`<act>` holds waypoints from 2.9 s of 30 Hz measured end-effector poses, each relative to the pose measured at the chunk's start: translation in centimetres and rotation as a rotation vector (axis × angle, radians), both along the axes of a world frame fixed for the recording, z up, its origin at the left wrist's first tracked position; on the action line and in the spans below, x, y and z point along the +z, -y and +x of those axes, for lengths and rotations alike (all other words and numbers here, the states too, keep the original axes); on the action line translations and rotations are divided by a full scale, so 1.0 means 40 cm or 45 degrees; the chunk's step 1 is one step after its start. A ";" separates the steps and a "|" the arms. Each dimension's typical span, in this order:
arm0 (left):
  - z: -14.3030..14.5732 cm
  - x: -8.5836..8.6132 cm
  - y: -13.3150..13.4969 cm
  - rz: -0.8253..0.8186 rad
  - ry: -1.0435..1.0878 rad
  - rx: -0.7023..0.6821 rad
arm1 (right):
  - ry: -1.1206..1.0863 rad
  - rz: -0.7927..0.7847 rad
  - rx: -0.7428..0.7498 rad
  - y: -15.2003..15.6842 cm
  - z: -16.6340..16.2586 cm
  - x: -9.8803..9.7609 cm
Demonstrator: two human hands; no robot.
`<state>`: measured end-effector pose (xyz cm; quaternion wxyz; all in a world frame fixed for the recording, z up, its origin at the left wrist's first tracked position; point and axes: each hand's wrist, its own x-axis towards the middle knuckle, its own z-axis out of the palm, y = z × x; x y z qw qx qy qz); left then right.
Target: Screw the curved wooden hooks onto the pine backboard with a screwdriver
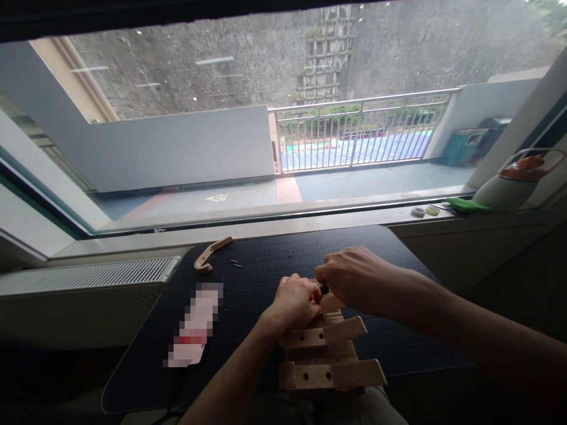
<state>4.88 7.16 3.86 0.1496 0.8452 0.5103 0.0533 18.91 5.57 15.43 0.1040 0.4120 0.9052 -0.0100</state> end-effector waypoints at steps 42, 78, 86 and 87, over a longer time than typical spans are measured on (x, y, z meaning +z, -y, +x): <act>0.002 -0.015 -0.007 0.020 0.001 0.028 | 0.112 -0.094 0.002 0.002 -0.014 0.019; -0.003 -0.031 -0.015 0.062 -0.073 -0.022 | 0.109 -0.045 0.109 -0.005 -0.046 0.009; 0.000 -0.015 -0.005 0.076 -0.008 -0.019 | 0.104 -0.005 0.057 -0.016 -0.031 -0.019; 0.000 -0.014 -0.004 0.077 -0.009 -0.025 | 0.100 0.001 0.054 -0.016 -0.032 -0.022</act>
